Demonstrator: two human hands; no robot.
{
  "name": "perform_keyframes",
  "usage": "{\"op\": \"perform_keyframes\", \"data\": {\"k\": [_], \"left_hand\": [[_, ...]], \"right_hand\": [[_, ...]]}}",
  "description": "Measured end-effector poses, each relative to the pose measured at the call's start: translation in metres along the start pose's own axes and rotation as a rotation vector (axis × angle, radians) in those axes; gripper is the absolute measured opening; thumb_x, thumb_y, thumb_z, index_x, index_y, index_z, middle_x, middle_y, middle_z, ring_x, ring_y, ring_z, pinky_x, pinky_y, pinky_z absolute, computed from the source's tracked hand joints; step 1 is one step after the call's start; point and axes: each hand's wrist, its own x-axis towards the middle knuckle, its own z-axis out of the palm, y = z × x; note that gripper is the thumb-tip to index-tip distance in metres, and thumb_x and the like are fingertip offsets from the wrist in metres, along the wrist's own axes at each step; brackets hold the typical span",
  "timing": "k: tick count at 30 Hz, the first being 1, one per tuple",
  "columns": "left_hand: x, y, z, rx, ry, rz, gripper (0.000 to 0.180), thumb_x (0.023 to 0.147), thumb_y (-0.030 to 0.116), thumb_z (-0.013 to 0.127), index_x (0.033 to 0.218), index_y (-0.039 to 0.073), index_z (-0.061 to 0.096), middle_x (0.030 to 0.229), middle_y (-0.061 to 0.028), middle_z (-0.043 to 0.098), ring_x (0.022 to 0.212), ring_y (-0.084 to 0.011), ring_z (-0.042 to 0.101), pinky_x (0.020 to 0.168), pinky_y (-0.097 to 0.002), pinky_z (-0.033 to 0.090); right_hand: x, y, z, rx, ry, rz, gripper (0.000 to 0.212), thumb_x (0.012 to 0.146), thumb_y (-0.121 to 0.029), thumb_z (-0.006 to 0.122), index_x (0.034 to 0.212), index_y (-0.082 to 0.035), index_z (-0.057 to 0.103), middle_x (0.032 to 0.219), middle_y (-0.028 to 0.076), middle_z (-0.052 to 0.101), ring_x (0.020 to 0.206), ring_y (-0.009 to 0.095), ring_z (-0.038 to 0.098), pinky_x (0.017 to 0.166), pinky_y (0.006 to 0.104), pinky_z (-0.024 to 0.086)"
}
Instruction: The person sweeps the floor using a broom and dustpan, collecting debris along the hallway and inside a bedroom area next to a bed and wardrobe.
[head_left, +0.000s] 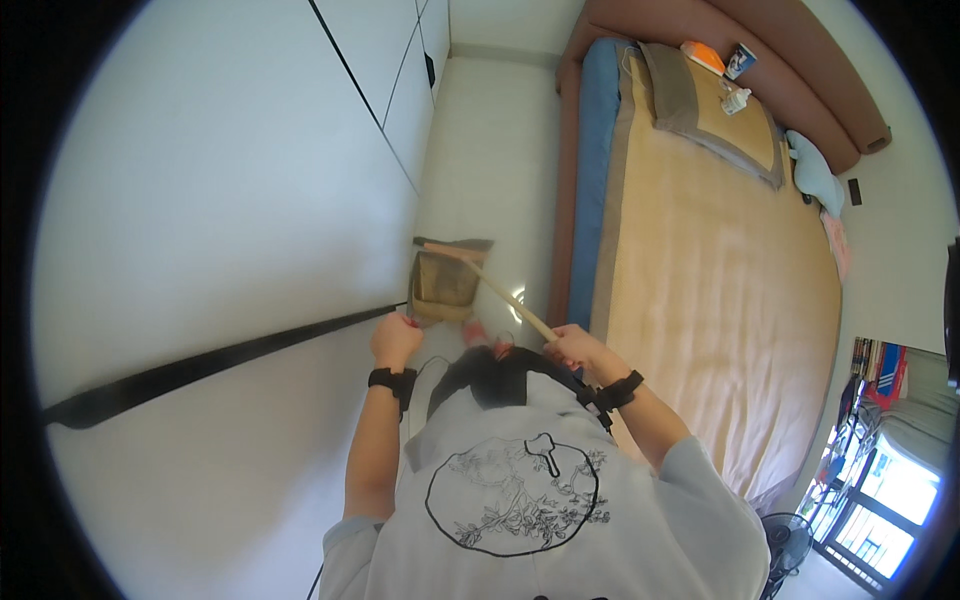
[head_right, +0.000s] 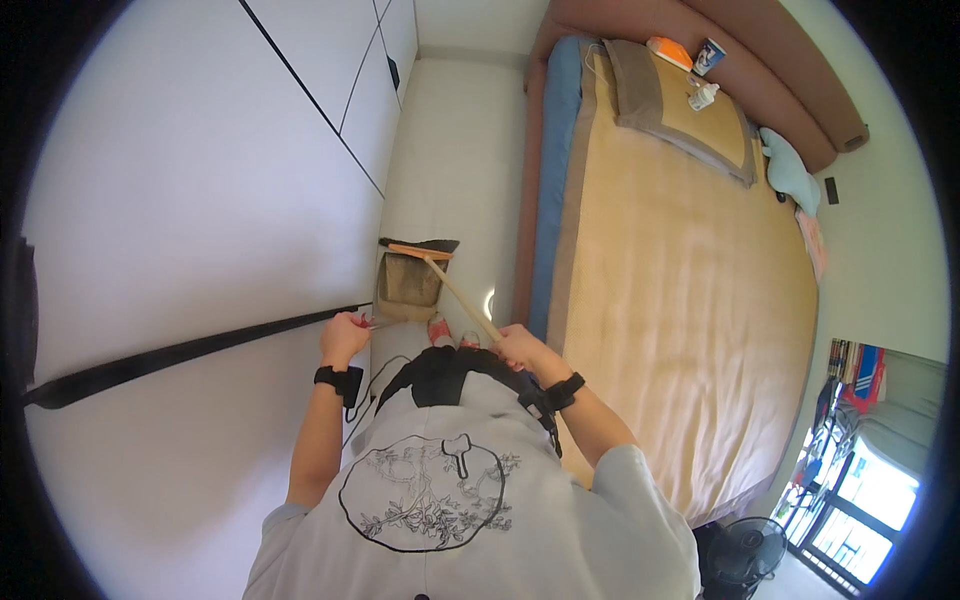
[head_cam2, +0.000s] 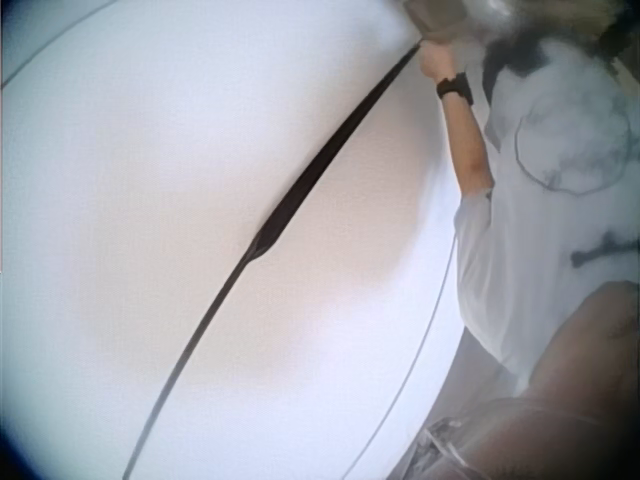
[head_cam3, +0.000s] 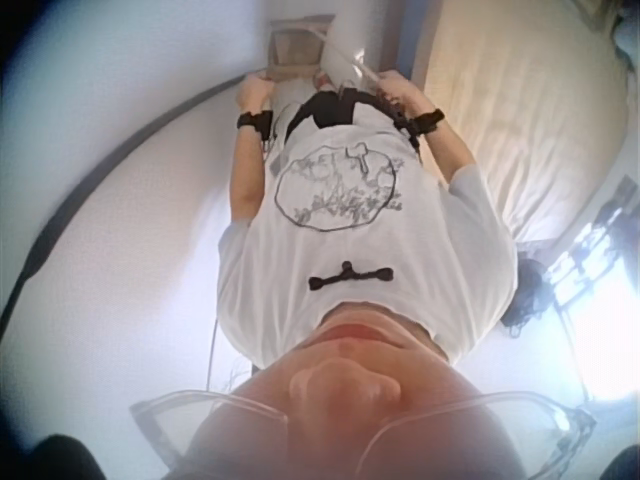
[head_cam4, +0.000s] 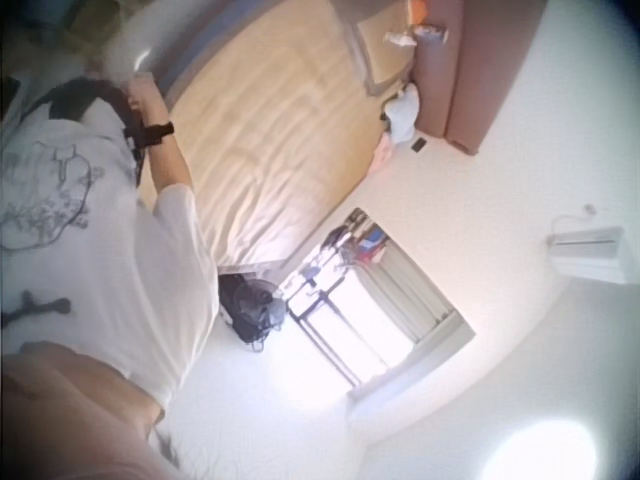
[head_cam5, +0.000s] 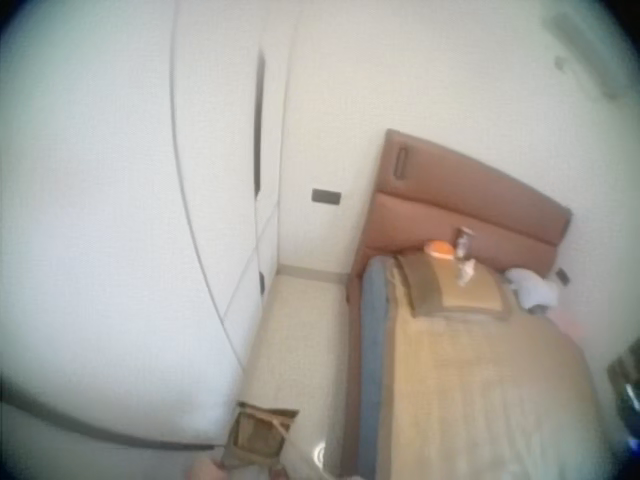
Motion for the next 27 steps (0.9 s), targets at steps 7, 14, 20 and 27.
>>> {"op": "perform_keyframes", "data": {"k": [7,14,20,27], "left_hand": [[0.003,-0.004,0.009,-0.006,-0.001,-0.037,0.019,0.062,0.021,0.057,0.079,0.013,0.062,0.085,-0.0094,0.061,0.083,-0.0273,0.057,0.069,-0.0355,0.045],[-0.003,-0.013,0.017,-0.026,0.05,0.055,0.019,0.065,0.026,0.058,0.078,0.013,0.063,0.08,-0.0108,0.061,0.079,-0.0286,0.057,0.066,-0.0362,0.045],[-0.004,-0.002,0.005,-0.027,0.01,0.066,0.018,0.065,0.021,0.055,0.077,0.011,0.062,0.079,-0.0123,0.061,0.077,-0.0294,0.057,0.063,-0.0382,0.044],[-0.004,-0.012,0.008,0.025,-0.005,0.169,0.015,0.062,0.019,0.054,0.074,0.012,0.062,0.074,-0.0096,0.06,0.073,-0.0296,0.056,0.059,-0.0383,0.044]], "right_hand": [[-0.044,-0.011,-0.01,0.264,0.105,-0.09,0.007,0.076,-0.011,0.053,0.079,-0.005,0.051,0.049,-0.002,0.041,0.033,0.004,0.032,0.028,0.0194,0.023],[-0.012,-0.028,-0.038,0.034,0.381,-0.249,0.01,0.074,-0.012,0.054,0.073,-0.002,0.051,0.049,0.0,0.041,0.032,0.008,0.036,0.028,0.0231,0.026],[0.079,-0.066,-0.098,-0.208,0.577,-0.155,0.014,0.071,-0.011,0.054,0.07,0.002,0.052,0.049,0.006,0.047,0.034,0.014,0.043,0.03,0.0284,0.032],[0.134,-0.066,-0.136,-0.175,0.577,-0.018,0.019,0.069,-0.006,0.044,0.07,0.008,0.057,0.054,0.014,0.056,0.049,0.024,0.058,0.041,0.0304,0.045]]}}
